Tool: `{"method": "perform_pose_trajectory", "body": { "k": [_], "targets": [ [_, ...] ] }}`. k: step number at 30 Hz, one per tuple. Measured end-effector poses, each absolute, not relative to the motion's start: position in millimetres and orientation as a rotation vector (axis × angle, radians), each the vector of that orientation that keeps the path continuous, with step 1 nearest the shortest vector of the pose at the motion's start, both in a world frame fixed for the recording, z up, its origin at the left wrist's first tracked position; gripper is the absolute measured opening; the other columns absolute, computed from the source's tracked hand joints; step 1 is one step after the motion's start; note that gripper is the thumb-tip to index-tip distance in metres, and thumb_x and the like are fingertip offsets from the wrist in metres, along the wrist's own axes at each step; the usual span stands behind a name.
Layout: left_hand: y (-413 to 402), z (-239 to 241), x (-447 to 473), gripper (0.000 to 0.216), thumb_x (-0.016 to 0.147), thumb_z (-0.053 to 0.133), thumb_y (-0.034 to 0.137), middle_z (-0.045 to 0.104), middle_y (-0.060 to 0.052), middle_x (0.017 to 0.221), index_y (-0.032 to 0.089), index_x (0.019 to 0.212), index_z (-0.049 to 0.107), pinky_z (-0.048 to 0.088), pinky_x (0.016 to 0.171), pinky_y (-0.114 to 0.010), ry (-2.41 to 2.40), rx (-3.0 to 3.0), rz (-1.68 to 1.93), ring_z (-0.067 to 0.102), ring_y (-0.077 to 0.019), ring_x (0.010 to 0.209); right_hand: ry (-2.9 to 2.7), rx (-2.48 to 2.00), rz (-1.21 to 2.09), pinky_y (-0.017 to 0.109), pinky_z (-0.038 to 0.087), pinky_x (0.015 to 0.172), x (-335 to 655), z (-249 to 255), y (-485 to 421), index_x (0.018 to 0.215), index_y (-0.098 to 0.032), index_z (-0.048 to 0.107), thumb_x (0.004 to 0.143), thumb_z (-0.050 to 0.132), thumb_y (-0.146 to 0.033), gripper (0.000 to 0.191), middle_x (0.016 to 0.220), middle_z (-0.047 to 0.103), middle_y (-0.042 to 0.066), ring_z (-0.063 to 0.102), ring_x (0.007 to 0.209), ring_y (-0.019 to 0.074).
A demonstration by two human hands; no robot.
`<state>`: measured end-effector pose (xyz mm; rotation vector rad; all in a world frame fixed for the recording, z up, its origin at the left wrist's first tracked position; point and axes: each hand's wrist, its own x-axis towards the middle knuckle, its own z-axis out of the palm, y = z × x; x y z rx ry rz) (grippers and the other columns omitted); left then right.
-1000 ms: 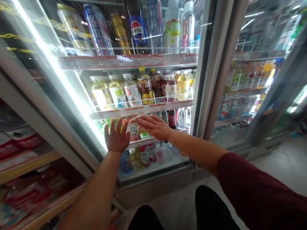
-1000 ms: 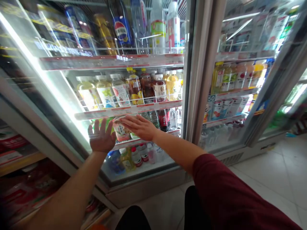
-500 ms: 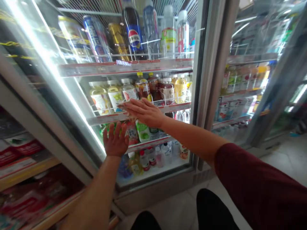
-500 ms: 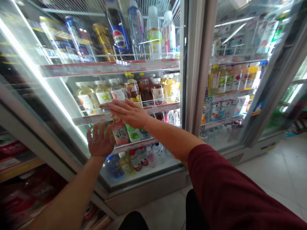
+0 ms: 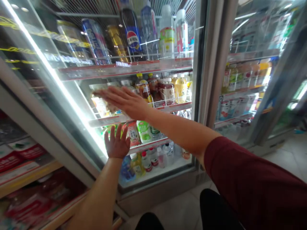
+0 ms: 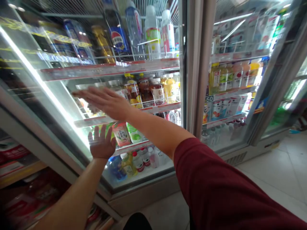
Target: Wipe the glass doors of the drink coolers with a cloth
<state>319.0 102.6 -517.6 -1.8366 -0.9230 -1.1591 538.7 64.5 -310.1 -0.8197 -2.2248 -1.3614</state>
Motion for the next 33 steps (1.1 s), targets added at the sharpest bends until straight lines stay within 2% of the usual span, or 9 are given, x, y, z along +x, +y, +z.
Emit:
{"method": "perform_pose_trajectory", "body": {
  "k": [2, 4, 9, 14, 16, 19, 23, 28, 33],
  "targets": [
    [102.2, -517.8, 319.5, 0.054, 0.109, 0.051, 0.038, 0.053, -0.014, 0.165, 0.027, 0.161, 0.053, 0.012, 0.135, -0.065, -0.928, -1.842, -1.169, 0.022, -0.0326, 0.169, -2.035, -0.858, -1.234, 0.049, 0.022, 0.137, 535.1, -295.5, 71.4, 0.166, -0.027, 0.047, 0.099, 0.035, -0.017, 0.069, 0.180, 0.034, -0.003, 0.017, 0.169, 0.0312],
    [102.3, -517.9, 319.4, 0.054, 0.109, 0.052, 0.039, 0.053, -0.013, 0.165, 0.028, 0.161, 0.054, 0.011, 0.135, -0.066, -0.942, -1.858, -1.175, 0.022, -0.0328, 0.169, -1.962, -0.829, -1.128, 0.045, 0.019, 0.138, 531.5, -293.4, 75.8, 0.162, -0.025, 0.055, 0.101, 0.034, -0.018, 0.065, 0.178, 0.040, -0.003, 0.017, 0.169, 0.0309],
    [103.7, -518.3, 317.1, 0.053, 0.108, 0.053, 0.041, 0.053, -0.013, 0.166, 0.030, 0.160, 0.056, 0.009, 0.135, -0.068, -0.975, -1.903, -1.195, 0.022, -0.0342, 0.169, -2.317, -0.633, -1.155, 0.049, 0.022, 0.139, 539.3, -310.1, 72.0, 0.171, -0.015, 0.035, 0.099, 0.030, -0.006, 0.073, 0.179, 0.036, 0.008, 0.028, 0.168, 0.0231],
    [104.5, -519.6, 317.2, 0.054, 0.107, 0.052, 0.044, 0.052, -0.013, 0.166, 0.028, 0.159, 0.056, 0.004, 0.136, -0.067, -1.005, -1.943, -1.227, 0.019, -0.0347, 0.170, -2.024, -0.613, -0.995, 0.042, 0.008, 0.139, 569.5, -291.8, 84.1, 0.162, -0.019, 0.052, 0.101, 0.024, -0.015, 0.067, 0.176, 0.042, -0.002, 0.011, 0.169, 0.0254],
    [105.0, -519.9, 317.4, 0.054, 0.108, 0.049, 0.046, 0.050, -0.013, 0.167, 0.027, 0.159, 0.056, 0.001, 0.137, -0.066, -1.034, -1.965, -1.231, 0.019, -0.0348, 0.170, -1.923, -0.658, -0.960, 0.044, 0.006, 0.139, 578.2, -296.9, 88.1, 0.161, -0.017, 0.054, 0.102, 0.024, -0.018, 0.066, 0.177, 0.040, 0.001, 0.006, 0.169, 0.0251],
    [105.9, -519.7, 316.6, 0.054, 0.108, 0.048, 0.049, 0.052, -0.013, 0.167, 0.028, 0.156, 0.059, 0.003, 0.137, -0.066, -1.073, -1.956, -1.218, 0.021, -0.0348, 0.169, -1.991, -0.677, -0.978, 0.050, 0.013, 0.139, 585.0, -325.2, 84.5, 0.166, -0.016, 0.046, 0.104, 0.024, -0.015, 0.066, 0.176, 0.040, 0.010, 0.018, 0.169, 0.0227],
    [105.8, -518.6, 313.6, 0.053, 0.107, 0.052, 0.048, 0.052, -0.013, 0.166, 0.028, 0.156, 0.059, 0.006, 0.136, -0.068, -1.072, -1.951, -1.208, 0.023, -0.0362, 0.168, -2.231, -0.538, -1.039, 0.042, 0.029, 0.131, 596.4, -339.9, 74.1, 0.159, -0.018, 0.053, 0.107, 0.004, -0.020, 0.072, 0.169, 0.049, 0.004, 0.033, 0.162, 0.0253],
    [104.8, -517.8, 312.8, 0.056, 0.107, 0.052, 0.048, 0.049, -0.013, 0.168, 0.030, 0.160, 0.056, 0.005, 0.135, -0.071, -1.104, -1.974, -1.211, 0.023, -0.0388, 0.168, -2.022, -0.853, -1.052, 0.052, 0.015, 0.140, 625.9, -306.8, 70.1, 0.169, -0.020, 0.041, 0.105, 0.033, -0.013, 0.065, 0.178, 0.038, 0.007, 0.024, 0.169, 0.0235],
    [106.1, -516.9, 312.7, 0.056, 0.105, 0.055, 0.046, 0.053, -0.016, 0.165, 0.029, 0.158, 0.060, 0.006, 0.135, -0.071, -1.117, -1.974, -1.222, 0.024, -0.0394, 0.167, -2.093, -0.848, -1.038, 0.051, 0.010, 0.143, 649.1, -324.5, 69.9, 0.170, -0.024, 0.040, 0.109, 0.033, -0.012, 0.063, 0.179, 0.038, 0.002, 0.023, 0.170, 0.0198]
  ]
}}
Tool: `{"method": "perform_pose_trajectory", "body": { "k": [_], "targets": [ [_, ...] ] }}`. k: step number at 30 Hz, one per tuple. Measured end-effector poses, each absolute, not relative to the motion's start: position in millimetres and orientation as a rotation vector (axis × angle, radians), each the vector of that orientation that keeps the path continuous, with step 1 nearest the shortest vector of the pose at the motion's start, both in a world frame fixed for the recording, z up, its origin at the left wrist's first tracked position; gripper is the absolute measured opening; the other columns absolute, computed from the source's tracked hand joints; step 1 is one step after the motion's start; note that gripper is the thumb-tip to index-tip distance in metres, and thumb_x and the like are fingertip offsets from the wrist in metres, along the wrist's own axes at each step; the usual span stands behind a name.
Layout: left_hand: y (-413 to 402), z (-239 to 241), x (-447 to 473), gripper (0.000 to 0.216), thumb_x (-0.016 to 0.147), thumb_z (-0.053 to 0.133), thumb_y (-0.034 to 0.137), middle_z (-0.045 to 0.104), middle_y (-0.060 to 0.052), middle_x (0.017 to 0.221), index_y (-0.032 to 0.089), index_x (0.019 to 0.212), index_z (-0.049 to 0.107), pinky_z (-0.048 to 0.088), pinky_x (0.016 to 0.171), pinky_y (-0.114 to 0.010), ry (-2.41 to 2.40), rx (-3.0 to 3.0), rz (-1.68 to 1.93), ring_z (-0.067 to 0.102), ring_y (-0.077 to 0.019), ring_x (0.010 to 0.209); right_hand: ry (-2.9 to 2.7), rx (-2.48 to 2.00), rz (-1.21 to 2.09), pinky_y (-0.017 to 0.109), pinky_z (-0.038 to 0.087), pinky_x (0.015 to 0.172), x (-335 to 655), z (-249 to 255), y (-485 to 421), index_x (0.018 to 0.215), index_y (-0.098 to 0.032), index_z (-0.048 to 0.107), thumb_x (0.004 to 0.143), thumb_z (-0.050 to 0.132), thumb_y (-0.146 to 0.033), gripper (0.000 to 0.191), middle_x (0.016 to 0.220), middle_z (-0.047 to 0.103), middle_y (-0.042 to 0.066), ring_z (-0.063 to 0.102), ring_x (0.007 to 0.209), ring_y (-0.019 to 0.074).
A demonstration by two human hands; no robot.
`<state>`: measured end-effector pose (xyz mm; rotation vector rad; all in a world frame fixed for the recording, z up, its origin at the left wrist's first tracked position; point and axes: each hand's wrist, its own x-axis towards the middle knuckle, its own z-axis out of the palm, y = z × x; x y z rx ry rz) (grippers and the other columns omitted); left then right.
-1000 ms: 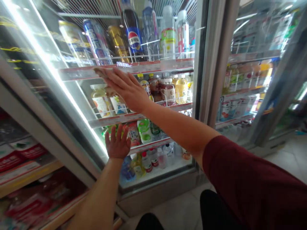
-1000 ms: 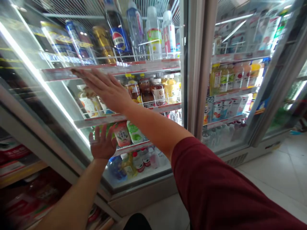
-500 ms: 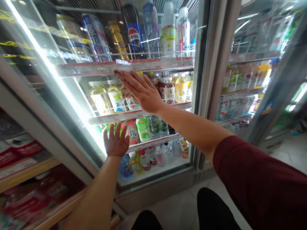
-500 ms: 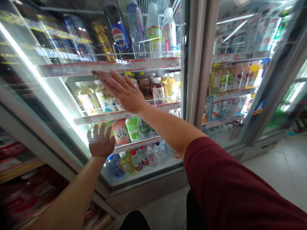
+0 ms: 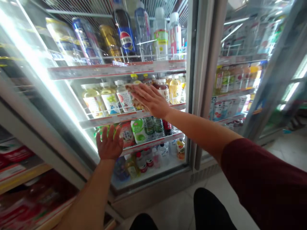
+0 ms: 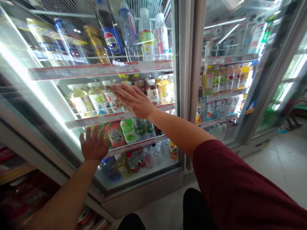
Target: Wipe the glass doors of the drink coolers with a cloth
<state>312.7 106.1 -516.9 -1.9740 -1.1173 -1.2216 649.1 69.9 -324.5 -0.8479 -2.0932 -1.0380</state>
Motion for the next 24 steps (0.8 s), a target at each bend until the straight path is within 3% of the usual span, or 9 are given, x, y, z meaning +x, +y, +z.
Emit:
{"method": "perform_pose_trajectory", "body": {
  "k": [3, 9, 13, 17, 21, 24],
  "targets": [
    [105.2, -516.1, 312.9, 0.056, 0.105, 0.055, 0.046, 0.054, -0.017, 0.163, 0.028, 0.157, 0.061, 0.008, 0.134, -0.071, -1.108, -1.956, -1.218, 0.027, -0.0404, 0.166, -2.299, -0.725, -1.050, 0.047, 0.013, 0.143, 663.4, -325.1, 71.7, 0.170, -0.028, 0.040, 0.110, 0.035, -0.014, 0.062, 0.179, 0.038, -0.003, 0.025, 0.170, 0.0171],
    [102.3, -514.0, 317.2, 0.056, 0.105, 0.051, 0.047, 0.054, -0.016, 0.164, 0.025, 0.155, 0.062, 0.007, 0.134, -0.072, -1.127, -1.953, -1.226, 0.028, -0.0414, 0.166, -2.008, -0.880, -0.954, 0.058, 0.014, 0.142, 683.0, -328.3, 77.6, 0.172, -0.027, 0.038, 0.107, 0.038, -0.012, 0.066, 0.180, 0.037, 0.001, 0.023, 0.171, 0.0256],
    [102.3, -513.1, 318.6, 0.056, 0.104, 0.052, 0.048, 0.055, -0.017, 0.163, 0.026, 0.153, 0.064, 0.007, 0.134, -0.071, -1.145, -1.959, -1.247, 0.029, -0.0408, 0.166, -2.136, -0.895, -0.948, 0.051, 0.019, 0.143, 689.8, -358.3, 71.8, 0.169, -0.030, 0.042, 0.111, 0.037, -0.018, 0.060, 0.177, 0.042, 0.000, 0.029, 0.169, 0.0228],
    [101.7, -513.1, 318.5, 0.056, 0.104, 0.052, 0.048, 0.054, -0.018, 0.163, 0.026, 0.153, 0.065, 0.006, 0.134, -0.072, -1.160, -1.969, -1.249, 0.028, -0.0412, 0.166, -2.292, -0.804, -0.964, 0.049, 0.021, 0.143, 708.6, -348.9, 71.5, 0.170, -0.038, 0.039, 0.109, 0.046, -0.020, 0.064, 0.177, 0.041, -0.006, 0.033, 0.167, 0.0220],
    [102.5, -514.3, 318.1, 0.057, 0.105, 0.050, 0.049, 0.054, -0.018, 0.163, 0.025, 0.155, 0.063, 0.007, 0.134, -0.071, -1.152, -1.945, -1.229, 0.029, -0.0404, 0.166, -1.912, -0.891, -0.920, 0.062, 0.018, 0.141, 719.6, -349.2, 80.2, 0.172, -0.029, 0.036, 0.107, 0.041, -0.018, 0.066, 0.178, 0.041, 0.001, 0.029, 0.169, 0.0310],
    [103.4, -514.8, 318.1, 0.055, 0.104, 0.051, 0.048, 0.055, -0.016, 0.163, 0.026, 0.154, 0.064, 0.009, 0.135, -0.069, -1.122, -1.915, -1.215, 0.031, -0.0388, 0.165, -1.879, -0.950, -0.924, 0.059, 0.023, 0.141, 721.9, -372.3, 79.8, 0.168, -0.027, 0.046, 0.109, 0.037, -0.020, 0.060, 0.175, 0.046, 0.004, 0.034, 0.167, 0.0300]
  ]
}}
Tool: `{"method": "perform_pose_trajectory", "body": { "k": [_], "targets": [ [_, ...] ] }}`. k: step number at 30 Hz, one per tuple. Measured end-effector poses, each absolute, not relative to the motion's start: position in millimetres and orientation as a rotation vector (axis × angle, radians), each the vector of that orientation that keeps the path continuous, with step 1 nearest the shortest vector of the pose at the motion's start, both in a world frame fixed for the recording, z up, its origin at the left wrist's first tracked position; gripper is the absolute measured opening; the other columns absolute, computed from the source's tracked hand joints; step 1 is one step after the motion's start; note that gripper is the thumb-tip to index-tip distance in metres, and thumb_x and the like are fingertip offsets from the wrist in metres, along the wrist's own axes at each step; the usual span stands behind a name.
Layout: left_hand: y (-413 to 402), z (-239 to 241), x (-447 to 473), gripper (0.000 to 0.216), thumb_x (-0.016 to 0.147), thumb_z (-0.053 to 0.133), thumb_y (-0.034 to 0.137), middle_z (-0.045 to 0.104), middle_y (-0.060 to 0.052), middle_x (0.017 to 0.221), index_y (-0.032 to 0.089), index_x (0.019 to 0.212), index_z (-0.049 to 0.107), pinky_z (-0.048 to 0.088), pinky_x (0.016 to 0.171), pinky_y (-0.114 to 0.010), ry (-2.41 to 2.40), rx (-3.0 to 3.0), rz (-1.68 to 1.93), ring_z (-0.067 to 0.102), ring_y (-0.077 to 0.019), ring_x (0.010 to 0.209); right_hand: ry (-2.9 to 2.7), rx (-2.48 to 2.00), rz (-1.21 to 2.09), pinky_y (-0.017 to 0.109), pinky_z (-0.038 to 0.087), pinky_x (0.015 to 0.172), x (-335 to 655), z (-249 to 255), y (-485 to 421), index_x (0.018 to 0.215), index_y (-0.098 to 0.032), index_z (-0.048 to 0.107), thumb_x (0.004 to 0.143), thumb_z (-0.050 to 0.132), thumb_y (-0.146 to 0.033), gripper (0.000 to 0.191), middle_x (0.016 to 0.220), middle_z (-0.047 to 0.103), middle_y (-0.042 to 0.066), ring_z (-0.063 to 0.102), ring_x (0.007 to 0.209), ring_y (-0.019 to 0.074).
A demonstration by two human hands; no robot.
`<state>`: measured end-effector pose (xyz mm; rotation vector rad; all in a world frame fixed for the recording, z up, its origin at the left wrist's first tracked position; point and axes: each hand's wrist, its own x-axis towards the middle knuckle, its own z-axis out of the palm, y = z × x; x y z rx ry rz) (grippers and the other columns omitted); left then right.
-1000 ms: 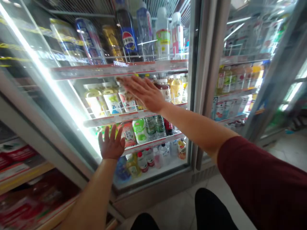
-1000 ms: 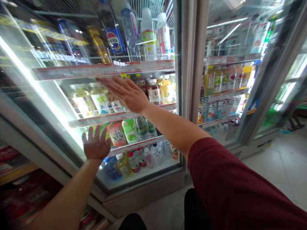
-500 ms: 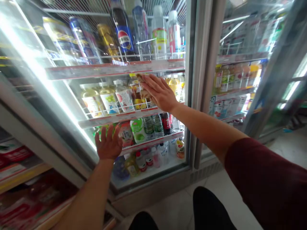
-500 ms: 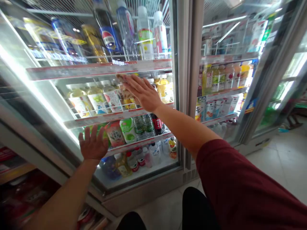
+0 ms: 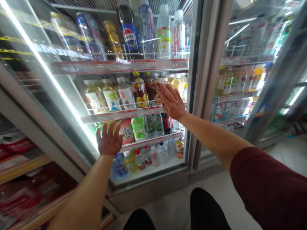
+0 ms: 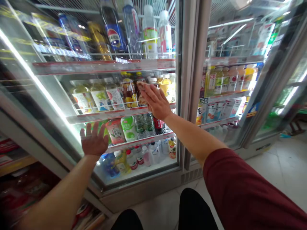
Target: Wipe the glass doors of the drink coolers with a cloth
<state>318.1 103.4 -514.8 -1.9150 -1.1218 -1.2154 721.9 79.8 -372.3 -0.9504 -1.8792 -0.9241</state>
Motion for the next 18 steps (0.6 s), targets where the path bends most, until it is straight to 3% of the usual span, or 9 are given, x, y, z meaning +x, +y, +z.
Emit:
{"method": "perform_pose_trajectory", "body": {
  "k": [4, 8, 11, 15, 18],
  "targets": [
    [102.8, -513.7, 318.9, 0.055, 0.105, 0.050, 0.047, 0.055, -0.015, 0.163, 0.026, 0.153, 0.064, 0.010, 0.135, -0.069, -1.112, -1.914, -1.212, 0.032, -0.0385, 0.165, -2.206, -0.882, -0.975, 0.048, 0.024, 0.143, 735.7, -377.4, 71.3, 0.167, -0.038, 0.046, 0.109, 0.043, -0.023, 0.059, 0.173, 0.048, -0.005, 0.039, 0.165, 0.0230],
    [102.2, -513.0, 320.1, 0.055, 0.105, 0.050, 0.048, 0.056, -0.016, 0.162, 0.024, 0.152, 0.065, 0.009, 0.134, -0.069, -1.111, -1.922, -1.232, 0.031, -0.0396, 0.165, -2.129, -0.886, -0.963, 0.056, 0.021, 0.143, 748.5, -365.5, 69.4, 0.170, -0.039, 0.040, 0.106, 0.050, -0.023, 0.067, 0.176, 0.044, -0.004, 0.036, 0.166, 0.0286],
    [102.6, -513.3, 320.2, 0.054, 0.105, 0.051, 0.048, 0.057, -0.016, 0.161, 0.024, 0.150, 0.066, 0.011, 0.134, -0.070, -1.119, -1.923, -1.246, 0.033, -0.0399, 0.164, -1.949, -0.981, -0.949, 0.058, 0.026, 0.141, 749.7, -380.9, 71.0, 0.172, -0.037, 0.036, 0.106, 0.048, -0.020, 0.069, 0.176, 0.045, 0.000, 0.035, 0.167, 0.0302],
    [102.8, -513.4, 319.2, 0.053, 0.104, 0.053, 0.047, 0.058, -0.016, 0.160, 0.024, 0.149, 0.068, 0.013, 0.134, -0.070, -1.121, -1.925, -1.237, 0.035, -0.0396, 0.163, -2.089, -0.951, -1.002, 0.052, 0.036, 0.138, 758.8, -397.8, 71.3, 0.167, -0.040, 0.045, 0.108, 0.048, -0.023, 0.061, 0.170, 0.053, -0.003, 0.044, 0.162, 0.0253],
    [102.7, -513.4, 318.8, 0.054, 0.104, 0.053, 0.048, 0.058, -0.018, 0.160, 0.024, 0.150, 0.067, 0.011, 0.134, -0.070, -1.130, -1.928, -1.224, 0.034, -0.0402, 0.163, -2.059, -0.943, -1.021, 0.054, 0.033, 0.139, 767.6, -388.7, 71.3, 0.163, -0.037, 0.052, 0.109, 0.047, -0.026, 0.056, 0.169, 0.054, 0.000, 0.045, 0.161, 0.0270]
  ]
}}
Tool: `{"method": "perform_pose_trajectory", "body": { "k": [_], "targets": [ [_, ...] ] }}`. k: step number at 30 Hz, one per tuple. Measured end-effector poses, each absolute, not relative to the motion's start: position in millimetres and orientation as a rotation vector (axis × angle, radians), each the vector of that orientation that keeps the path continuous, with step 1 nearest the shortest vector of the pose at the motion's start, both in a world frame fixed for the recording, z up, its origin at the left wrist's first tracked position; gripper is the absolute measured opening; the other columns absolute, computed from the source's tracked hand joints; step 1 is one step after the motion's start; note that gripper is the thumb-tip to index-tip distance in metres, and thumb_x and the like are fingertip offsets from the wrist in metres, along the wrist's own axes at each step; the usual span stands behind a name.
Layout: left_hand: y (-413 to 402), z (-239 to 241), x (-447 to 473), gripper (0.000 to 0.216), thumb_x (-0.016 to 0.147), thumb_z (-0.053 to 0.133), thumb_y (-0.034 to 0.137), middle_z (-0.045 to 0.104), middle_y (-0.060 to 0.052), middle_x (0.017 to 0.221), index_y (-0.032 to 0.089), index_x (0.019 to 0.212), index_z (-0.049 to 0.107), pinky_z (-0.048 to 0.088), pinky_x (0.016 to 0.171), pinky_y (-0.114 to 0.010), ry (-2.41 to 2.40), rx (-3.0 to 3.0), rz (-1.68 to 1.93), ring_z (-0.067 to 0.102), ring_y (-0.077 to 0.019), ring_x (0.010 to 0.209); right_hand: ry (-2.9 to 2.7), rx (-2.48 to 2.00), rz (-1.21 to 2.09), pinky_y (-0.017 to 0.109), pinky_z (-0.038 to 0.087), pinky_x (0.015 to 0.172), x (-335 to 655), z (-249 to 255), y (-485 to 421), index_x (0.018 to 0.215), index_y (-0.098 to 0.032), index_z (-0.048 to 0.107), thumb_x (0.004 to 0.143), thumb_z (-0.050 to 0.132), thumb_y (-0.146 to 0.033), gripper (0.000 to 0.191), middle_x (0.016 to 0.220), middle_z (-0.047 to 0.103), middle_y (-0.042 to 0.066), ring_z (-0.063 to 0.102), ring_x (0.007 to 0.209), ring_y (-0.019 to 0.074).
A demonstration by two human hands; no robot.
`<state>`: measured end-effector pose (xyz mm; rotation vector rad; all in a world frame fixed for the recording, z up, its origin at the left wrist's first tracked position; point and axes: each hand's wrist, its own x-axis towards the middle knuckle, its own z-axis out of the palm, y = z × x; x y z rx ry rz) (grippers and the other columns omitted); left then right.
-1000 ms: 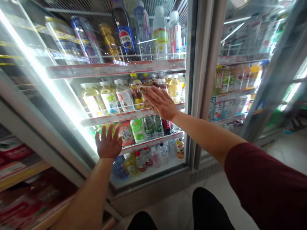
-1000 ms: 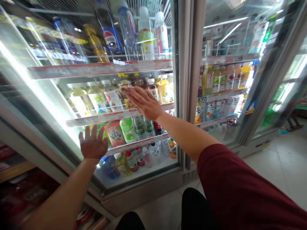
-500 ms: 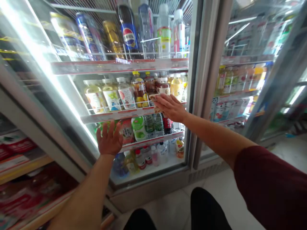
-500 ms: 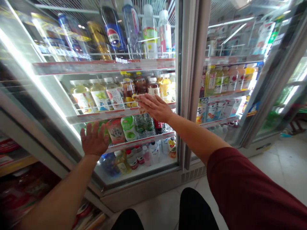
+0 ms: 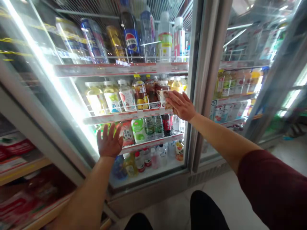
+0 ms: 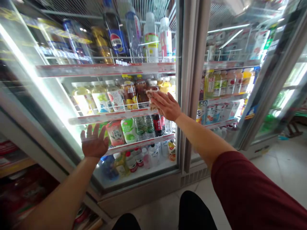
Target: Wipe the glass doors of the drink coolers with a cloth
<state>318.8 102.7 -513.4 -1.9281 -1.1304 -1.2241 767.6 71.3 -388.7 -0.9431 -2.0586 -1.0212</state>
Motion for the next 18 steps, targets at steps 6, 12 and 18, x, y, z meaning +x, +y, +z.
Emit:
{"method": "perform_pose_trajectory", "body": {
  "k": [6, 12, 18],
  "targets": [
    [103.9, -514.4, 318.6, 0.053, 0.104, 0.052, 0.047, 0.055, -0.015, 0.163, 0.027, 0.152, 0.065, 0.008, 0.135, -0.069, -1.133, -1.950, -1.226, 0.033, -0.0386, 0.164, -1.711, -1.074, -0.980, 0.061, 0.036, 0.135, 756.9, -426.0, 68.4, 0.163, -0.027, 0.055, 0.107, 0.044, -0.023, 0.057, 0.168, 0.055, 0.010, 0.043, 0.162, 0.0312],
    [104.5, -514.4, 318.5, 0.054, 0.104, 0.051, 0.048, 0.055, -0.016, 0.163, 0.026, 0.151, 0.065, 0.006, 0.135, -0.068, -1.137, -1.955, -1.211, 0.030, -0.0384, 0.166, -2.139, -0.998, -0.972, 0.054, 0.040, 0.135, 773.2, -447.3, 63.6, 0.160, -0.040, 0.056, 0.106, 0.052, -0.028, 0.055, 0.162, 0.062, 0.001, 0.053, 0.156, 0.0265],
    [102.6, -513.7, 320.9, 0.053, 0.106, 0.050, 0.047, 0.056, -0.016, 0.162, 0.023, 0.150, 0.065, 0.009, 0.134, -0.068, -1.106, -1.933, -1.213, 0.033, -0.0388, 0.164, -1.879, -1.022, -1.079, 0.052, 0.035, 0.137, 765.3, -448.3, 68.8, 0.167, -0.034, 0.047, 0.108, 0.052, -0.024, 0.060, 0.166, 0.057, 0.005, 0.048, 0.160, 0.0277]
  ]
}}
